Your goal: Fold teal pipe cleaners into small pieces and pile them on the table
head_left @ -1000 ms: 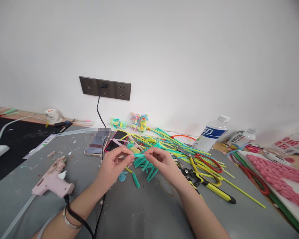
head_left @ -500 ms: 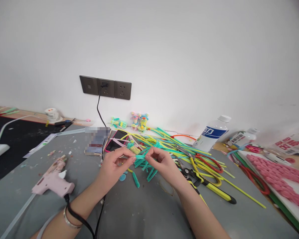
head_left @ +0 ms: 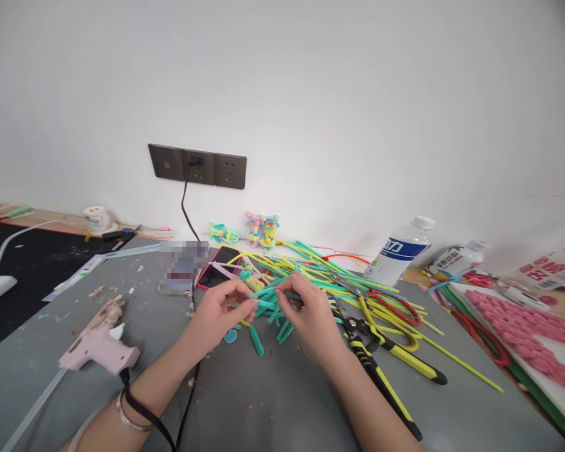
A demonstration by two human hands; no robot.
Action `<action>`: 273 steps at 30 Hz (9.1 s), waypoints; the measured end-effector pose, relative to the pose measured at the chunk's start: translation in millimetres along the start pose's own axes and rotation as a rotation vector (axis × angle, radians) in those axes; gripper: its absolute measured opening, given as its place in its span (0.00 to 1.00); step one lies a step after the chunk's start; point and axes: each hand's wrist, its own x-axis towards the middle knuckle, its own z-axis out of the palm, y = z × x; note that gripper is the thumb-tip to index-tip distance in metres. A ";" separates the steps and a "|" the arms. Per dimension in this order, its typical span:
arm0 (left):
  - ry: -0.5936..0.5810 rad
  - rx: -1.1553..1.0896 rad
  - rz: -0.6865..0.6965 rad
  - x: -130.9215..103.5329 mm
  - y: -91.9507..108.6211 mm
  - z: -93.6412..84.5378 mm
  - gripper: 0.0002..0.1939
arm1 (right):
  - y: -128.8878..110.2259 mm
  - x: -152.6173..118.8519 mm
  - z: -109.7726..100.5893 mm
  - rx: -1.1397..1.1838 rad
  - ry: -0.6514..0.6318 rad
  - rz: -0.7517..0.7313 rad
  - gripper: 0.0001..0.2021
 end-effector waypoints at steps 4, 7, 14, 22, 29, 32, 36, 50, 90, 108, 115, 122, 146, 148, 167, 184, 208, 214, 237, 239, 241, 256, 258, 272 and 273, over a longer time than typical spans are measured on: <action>-0.211 0.059 -0.213 -0.6 -9.1 4.0 0.08 | -0.5 0.3 -7.5 -0.028 0.042 -0.123 0.07; -0.263 0.131 -0.230 -1.7 -15.1 6.5 0.09 | -3.1 -0.7 -8.1 -0.054 0.014 -0.258 0.07; -0.143 0.109 -0.098 0.2 2.0 2.9 0.16 | -4.8 -0.9 -6.6 -0.167 -0.053 -0.357 0.07; -0.150 -0.036 -0.130 -0.8 8.3 4.2 0.24 | -6.2 0.6 -8.0 -0.181 -0.074 -0.397 0.07; -0.168 0.002 -0.077 -1.2 7.4 0.4 0.18 | -8.2 1.0 -4.0 -0.196 -0.058 -0.396 0.07; -0.144 0.076 -0.030 -0.7 6.1 -0.4 0.16 | -9.8 -0.3 1.1 -0.209 -0.036 -0.369 0.09; -0.118 0.104 -0.026 -0.7 5.2 0.4 0.17 | -10.5 -2.3 5.6 -0.207 0.004 -0.330 0.10; -0.065 -0.047 -0.067 0.0 3.5 0.6 0.17 | -11.1 -7.2 12.1 0.073 -0.013 -0.142 0.06; 0.106 -0.149 0.000 -1.5 7.3 3.3 0.19 | -14.2 0.4 10.7 1.073 -0.281 0.682 0.17; 0.079 0.100 0.082 -0.7 -1.0 0.9 0.06 | -5.2 5.5 0.4 1.132 -0.164 0.758 0.19; 0.133 0.326 0.216 -1.0 -6.9 -1.9 0.04 | -5.1 5.9 1.5 1.186 -0.163 0.799 0.18; 0.117 0.254 0.113 -2.8 -5.0 -1.2 0.05 | -9.0 7.5 1.9 1.205 -0.140 0.804 0.18; -0.419 -0.493 -0.475 -8.1 7.9 7.5 0.21 | -5.9 -3.7 -0.9 0.968 -0.522 0.551 0.16; -0.406 -0.518 -0.487 -7.5 7.4 7.7 0.21 | -6.6 -3.7 0.1 0.953 -0.500 0.546 0.17; -0.379 -0.539 -0.448 -6.2 2.5 5.6 0.18 | -11.2 -3.4 2.2 0.987 -0.415 0.569 0.18; -0.148 -0.555 -0.422 -2.6 10.4 7.3 0.19 | -13.0 -3.3 8.9 0.629 -0.070 0.121 0.05; -0.035 -0.631 -0.358 -1.2 12.2 7.1 0.21 | -19.3 -5.8 8.5 0.213 0.108 -0.303 0.09; 0.010 -0.627 -0.327 0.3 10.8 6.0 0.21 | -19.7 -5.1 7.4 0.222 0.060 -0.299 0.08; 0.141 -0.686 -0.302 3.2 9.5 4.0 0.21 | -13.9 -5.2 10.2 0.017 0.032 -0.381 0.10; 0.143 -0.675 -0.296 3.0 10.0 3.4 0.21 | -13.1 -4.7 9.3 0.034 0.059 -0.360 0.10; 0.146 -0.647 -0.274 2.6 10.4 2.8 0.20 | -12.2 -4.0 7.7 0.073 0.080 -0.323 0.10; 0.182 -0.145 0.033 -1.2 8.5 0.5 0.07 | -3.4 0.8 1.1 0.445 0.045 0.030 0.05; 0.183 -0.119 0.049 -1.6 9.6 0.3 0.06 | -3.8 1.3 1.0 0.443 0.027 0.038 0.05; 0.151 -0.125 -0.034 -0.3 6.1 -1.0 0.03 | -1.9 5.6 -6.4 0.441 -0.102 0.123 0.11; 0.139 -0.118 -0.040 0.1 6.0 -0.8 0.03 | 0.2 5.9 -8.4 0.442 -0.162 0.157 0.12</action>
